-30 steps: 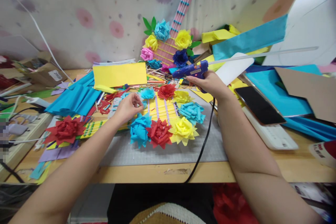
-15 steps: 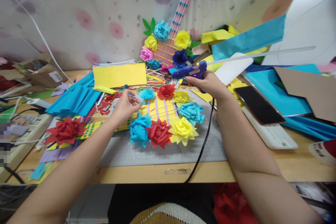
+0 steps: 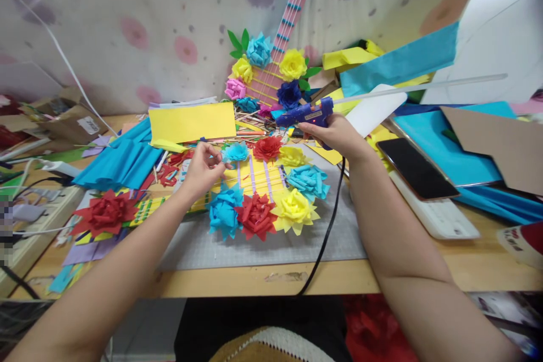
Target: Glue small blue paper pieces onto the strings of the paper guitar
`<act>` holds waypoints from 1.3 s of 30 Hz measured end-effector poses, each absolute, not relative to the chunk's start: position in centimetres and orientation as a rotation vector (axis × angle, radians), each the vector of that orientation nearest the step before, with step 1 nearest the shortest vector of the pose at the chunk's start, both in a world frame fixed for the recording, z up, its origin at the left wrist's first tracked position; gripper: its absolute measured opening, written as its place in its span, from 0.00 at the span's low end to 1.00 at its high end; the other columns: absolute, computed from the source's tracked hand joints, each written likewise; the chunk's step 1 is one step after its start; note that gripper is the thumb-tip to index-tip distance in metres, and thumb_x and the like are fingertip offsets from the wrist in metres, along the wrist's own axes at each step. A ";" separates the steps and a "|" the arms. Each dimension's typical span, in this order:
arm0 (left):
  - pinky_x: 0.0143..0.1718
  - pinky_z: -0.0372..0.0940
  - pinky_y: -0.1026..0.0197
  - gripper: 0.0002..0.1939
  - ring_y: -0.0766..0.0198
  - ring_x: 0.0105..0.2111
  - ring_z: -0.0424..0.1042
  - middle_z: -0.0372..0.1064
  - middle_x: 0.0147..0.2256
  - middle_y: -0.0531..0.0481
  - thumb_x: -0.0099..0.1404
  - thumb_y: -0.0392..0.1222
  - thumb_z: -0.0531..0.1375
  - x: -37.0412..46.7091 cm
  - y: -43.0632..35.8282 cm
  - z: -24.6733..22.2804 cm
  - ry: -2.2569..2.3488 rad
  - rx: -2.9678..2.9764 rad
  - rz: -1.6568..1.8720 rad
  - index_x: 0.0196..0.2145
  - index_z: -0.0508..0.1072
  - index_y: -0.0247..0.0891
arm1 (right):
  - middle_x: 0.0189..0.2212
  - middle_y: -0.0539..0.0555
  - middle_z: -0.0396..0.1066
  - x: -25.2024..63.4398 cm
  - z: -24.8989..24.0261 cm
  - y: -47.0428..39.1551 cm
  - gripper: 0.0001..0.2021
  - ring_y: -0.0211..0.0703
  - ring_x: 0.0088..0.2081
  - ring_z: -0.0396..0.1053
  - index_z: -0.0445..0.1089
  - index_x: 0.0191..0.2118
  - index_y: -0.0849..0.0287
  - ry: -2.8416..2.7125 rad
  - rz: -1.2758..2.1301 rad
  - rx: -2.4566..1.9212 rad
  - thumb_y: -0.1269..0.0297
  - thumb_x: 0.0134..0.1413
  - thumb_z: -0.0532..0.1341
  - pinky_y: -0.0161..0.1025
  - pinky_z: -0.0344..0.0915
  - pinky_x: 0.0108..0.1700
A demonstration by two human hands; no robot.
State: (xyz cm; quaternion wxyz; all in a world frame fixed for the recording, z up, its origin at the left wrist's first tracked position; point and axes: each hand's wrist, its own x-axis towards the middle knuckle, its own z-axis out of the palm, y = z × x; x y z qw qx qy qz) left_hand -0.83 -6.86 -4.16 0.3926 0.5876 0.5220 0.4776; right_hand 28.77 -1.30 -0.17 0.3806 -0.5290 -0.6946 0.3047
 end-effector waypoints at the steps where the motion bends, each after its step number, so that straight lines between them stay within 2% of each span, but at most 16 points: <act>1: 0.22 0.63 0.67 0.19 0.67 0.27 0.70 0.56 0.28 0.58 0.47 0.39 0.59 -0.9 -6.8 -4.2 1.323 1.504 1.204 0.32 0.51 0.42 | 0.16 0.51 0.63 28.8 -0.2 -1.3 0.21 0.37 0.22 0.61 0.69 0.24 0.63 -1.775 0.777 -1.344 0.45 0.41 0.62 0.36 0.59 0.26; 7: 0.31 0.64 0.64 0.15 0.68 0.30 0.68 0.63 0.29 0.54 0.48 0.38 0.61 -1.1 -7.0 -4.1 1.407 1.763 1.112 0.31 0.57 0.40 | 0.17 0.51 0.64 28.8 -0.2 -1.4 0.22 0.36 0.22 0.60 0.69 0.26 0.64 -1.771 0.769 -1.338 0.44 0.41 0.61 0.35 0.58 0.25; 13: 0.30 0.64 0.64 0.15 0.68 0.29 0.68 0.63 0.29 0.55 0.52 0.40 0.60 -1.2 -7.2 -4.2 1.428 1.809 1.107 0.34 0.57 0.40 | 0.17 0.51 0.63 28.8 -0.2 -1.3 0.22 0.35 0.21 0.59 0.68 0.24 0.63 -1.775 0.771 -1.345 0.45 0.41 0.61 0.35 0.58 0.24; 20: 0.28 0.64 0.64 0.23 0.69 0.26 0.69 0.62 0.32 0.56 0.46 0.39 0.63 -0.9 -7.2 -3.6 1.528 1.725 1.097 0.36 0.55 0.41 | 0.17 0.51 0.64 28.7 -0.2 -1.4 0.21 0.37 0.22 0.61 0.69 0.25 0.63 -1.768 0.766 -1.336 0.45 0.41 0.62 0.36 0.59 0.26; 25: 0.26 0.62 0.64 0.26 0.71 0.23 0.66 0.63 0.31 0.56 0.41 0.42 0.66 -0.9 -7.1 -3.5 1.586 1.725 1.041 0.36 0.56 0.41 | 0.17 0.50 0.64 28.5 -0.1 -1.5 0.21 0.37 0.23 0.61 0.69 0.27 0.63 -1.779 0.788 -1.331 0.46 0.41 0.62 0.35 0.60 0.28; 39: 0.32 0.64 0.60 0.23 0.66 0.28 0.67 0.66 0.27 0.53 0.34 0.40 0.69 -1.3 -6.7 -3.6 1.607 1.595 1.068 0.28 0.64 0.37 | 0.17 0.50 0.63 28.4 -0.2 -1.7 0.24 0.36 0.22 0.60 0.70 0.29 0.63 -1.790 0.781 -1.329 0.43 0.41 0.61 0.35 0.58 0.25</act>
